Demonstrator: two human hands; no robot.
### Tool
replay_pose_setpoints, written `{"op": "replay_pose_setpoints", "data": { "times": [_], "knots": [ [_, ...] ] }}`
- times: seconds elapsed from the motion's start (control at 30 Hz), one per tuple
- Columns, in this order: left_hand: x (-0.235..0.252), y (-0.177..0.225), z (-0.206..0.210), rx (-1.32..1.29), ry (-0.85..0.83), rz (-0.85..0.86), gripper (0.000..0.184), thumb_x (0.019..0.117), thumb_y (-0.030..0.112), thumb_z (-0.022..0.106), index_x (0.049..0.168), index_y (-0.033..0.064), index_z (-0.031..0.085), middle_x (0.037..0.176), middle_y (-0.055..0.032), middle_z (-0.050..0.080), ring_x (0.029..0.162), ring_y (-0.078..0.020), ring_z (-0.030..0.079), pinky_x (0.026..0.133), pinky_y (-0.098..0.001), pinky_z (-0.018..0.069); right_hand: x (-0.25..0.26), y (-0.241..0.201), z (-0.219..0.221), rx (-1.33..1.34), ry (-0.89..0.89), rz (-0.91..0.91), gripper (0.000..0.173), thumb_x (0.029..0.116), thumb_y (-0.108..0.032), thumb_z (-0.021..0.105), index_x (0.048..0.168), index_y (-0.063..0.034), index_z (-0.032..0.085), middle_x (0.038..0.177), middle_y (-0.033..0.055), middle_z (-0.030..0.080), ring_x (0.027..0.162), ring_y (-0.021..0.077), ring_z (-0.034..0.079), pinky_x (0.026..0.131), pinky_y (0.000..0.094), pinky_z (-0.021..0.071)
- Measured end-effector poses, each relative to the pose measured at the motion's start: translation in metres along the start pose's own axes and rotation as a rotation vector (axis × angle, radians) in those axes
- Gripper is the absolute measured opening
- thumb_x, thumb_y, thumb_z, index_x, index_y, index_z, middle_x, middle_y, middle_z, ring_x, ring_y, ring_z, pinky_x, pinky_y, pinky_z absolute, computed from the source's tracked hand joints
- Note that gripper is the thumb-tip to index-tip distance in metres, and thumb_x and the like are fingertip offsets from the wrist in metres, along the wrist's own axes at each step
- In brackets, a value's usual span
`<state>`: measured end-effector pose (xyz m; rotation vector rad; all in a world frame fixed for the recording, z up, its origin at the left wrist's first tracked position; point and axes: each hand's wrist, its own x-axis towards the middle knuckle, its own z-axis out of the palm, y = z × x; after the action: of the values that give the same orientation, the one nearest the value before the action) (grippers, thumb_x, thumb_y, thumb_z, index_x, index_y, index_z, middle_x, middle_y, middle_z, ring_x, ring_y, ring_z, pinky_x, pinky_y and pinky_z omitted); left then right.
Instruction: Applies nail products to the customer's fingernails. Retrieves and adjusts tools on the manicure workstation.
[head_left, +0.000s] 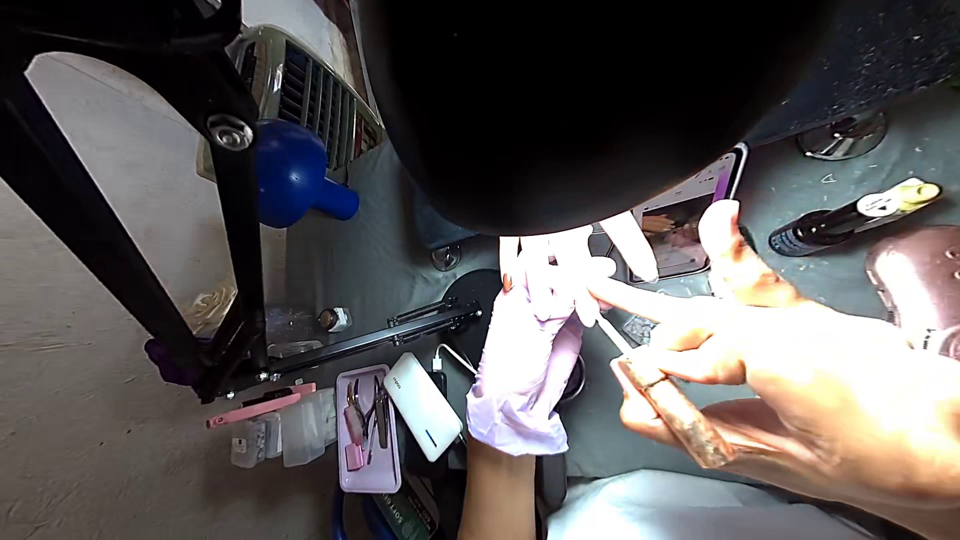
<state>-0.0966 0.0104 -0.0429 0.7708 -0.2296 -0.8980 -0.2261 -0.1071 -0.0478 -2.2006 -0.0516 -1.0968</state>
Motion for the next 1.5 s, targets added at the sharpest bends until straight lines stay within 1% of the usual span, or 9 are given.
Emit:
{"op": "replay_pose_setpoints", "data": {
  "times": [0.13, 0.33, 0.6, 0.77, 0.9, 1.07, 1.2, 1.4, 1.5],
  "knots": [
    [-0.0006, -0.0004, -0.0015, -0.027, -0.004, 0.001, 0.020, 0.0946, -0.002, 0.060, 0.113, 0.0053, 0.066, 0.088, -0.0060, 0.071, 0.084, -0.0132, 0.070, 0.084, -0.0284, 0.0571, 0.0009, -0.0003, 0.0013, -0.008, 0.012, -0.012, 0.020, 0.1004, -0.021, 0.065, 0.098, -0.0020, 0.060, 0.084, 0.0123, 0.074, 0.091, 0.0172, 0.075, 0.110, 0.0393, 0.0497],
    [-0.0005, -0.0007, 0.0005, -0.018, 0.012, 0.014, 0.019, 0.0944, -0.005, 0.057, 0.107, 0.0047, 0.068, 0.086, -0.0060, 0.071, 0.084, -0.0128, 0.070, 0.084, -0.0279, 0.0573, 0.0028, 0.0000, 0.0008, 0.002, 0.011, -0.024, 0.020, 0.1016, -0.019, 0.062, 0.096, -0.0002, 0.060, 0.082, 0.0129, 0.073, 0.088, 0.0158, 0.075, 0.113, 0.0386, 0.0485],
    [-0.0004, -0.0015, 0.0001, -0.003, 0.030, 0.017, 0.018, 0.0947, -0.003, 0.057, 0.107, 0.0068, 0.065, 0.084, -0.0038, 0.069, 0.080, -0.0119, 0.069, 0.081, -0.0282, 0.0574, 0.0035, 0.0012, 0.0026, 0.011, 0.024, -0.038, 0.019, 0.1011, -0.018, 0.063, 0.094, -0.0001, 0.062, 0.089, 0.0157, 0.076, 0.097, 0.0194, 0.076, 0.114, 0.0382, 0.0481],
    [-0.0008, -0.0009, 0.0015, -0.017, 0.040, 0.011, 0.017, 0.0962, -0.003, 0.056, 0.105, 0.0063, 0.066, 0.084, -0.0047, 0.070, 0.081, -0.0126, 0.070, 0.082, -0.0286, 0.0578, 0.0028, 0.0016, 0.0022, -0.001, 0.023, -0.038, 0.018, 0.1010, -0.017, 0.062, 0.094, 0.0000, 0.061, 0.085, 0.0153, 0.074, 0.091, 0.0177, 0.075, 0.111, 0.0365, 0.0498],
    [-0.0010, -0.0018, 0.0006, -0.029, 0.020, 0.015, 0.016, 0.0975, -0.002, 0.053, 0.103, 0.0067, 0.066, 0.083, -0.0044, 0.069, 0.080, -0.0117, 0.069, 0.082, -0.0275, 0.0569, 0.0017, 0.0021, 0.0021, 0.002, 0.025, -0.042, 0.019, 0.1011, -0.018, 0.063, 0.096, -0.0005, 0.060, 0.085, 0.0144, 0.074, 0.092, 0.0177, 0.075, 0.114, 0.0394, 0.0472],
    [-0.0010, -0.0021, -0.0005, -0.033, 0.012, 0.016, 0.018, 0.0977, -0.001, 0.054, 0.110, 0.0063, 0.065, 0.087, -0.0046, 0.069, 0.083, -0.0126, 0.069, 0.085, -0.0285, 0.0568, 0.0015, 0.0018, 0.0009, 0.006, 0.014, -0.040, 0.020, 0.1006, -0.019, 0.063, 0.094, -0.0001, 0.061, 0.082, 0.0139, 0.073, 0.088, 0.0174, 0.075, 0.112, 0.0380, 0.0492],
    [-0.0008, -0.0023, -0.0006, -0.015, 0.005, 0.025, 0.018, 0.0973, -0.002, 0.053, 0.108, 0.0060, 0.066, 0.084, -0.0041, 0.069, 0.080, -0.0119, 0.069, 0.083, -0.0278, 0.0567, 0.0013, 0.0010, 0.0004, 0.005, 0.005, -0.038, 0.021, 0.1011, -0.019, 0.063, 0.094, 0.0002, 0.061, 0.083, 0.0139, 0.073, 0.087, 0.0164, 0.075, 0.112, 0.0365, 0.0483],
    [-0.0011, -0.0018, 0.0009, -0.024, 0.008, 0.022, 0.023, 0.0967, -0.003, 0.054, 0.115, 0.0049, 0.065, 0.089, -0.0065, 0.071, 0.085, -0.0147, 0.071, 0.085, -0.0301, 0.0574, -0.0007, 0.0010, -0.0007, 0.003, -0.003, -0.034, 0.020, 0.1015, -0.019, 0.061, 0.096, -0.0003, 0.061, 0.083, 0.0132, 0.072, 0.084, 0.0147, 0.073, 0.112, 0.0371, 0.0471],
    [-0.0008, -0.0017, -0.0001, -0.032, 0.009, 0.010, 0.020, 0.0962, -0.001, 0.057, 0.113, 0.0056, 0.065, 0.088, -0.0059, 0.071, 0.084, -0.0141, 0.070, 0.085, -0.0305, 0.0574, -0.0009, 0.0008, -0.0001, 0.014, 0.002, -0.030, 0.020, 0.1012, -0.019, 0.062, 0.095, 0.0000, 0.062, 0.082, 0.0127, 0.071, 0.084, 0.0143, 0.073, 0.112, 0.0371, 0.0476]
  ]
}}
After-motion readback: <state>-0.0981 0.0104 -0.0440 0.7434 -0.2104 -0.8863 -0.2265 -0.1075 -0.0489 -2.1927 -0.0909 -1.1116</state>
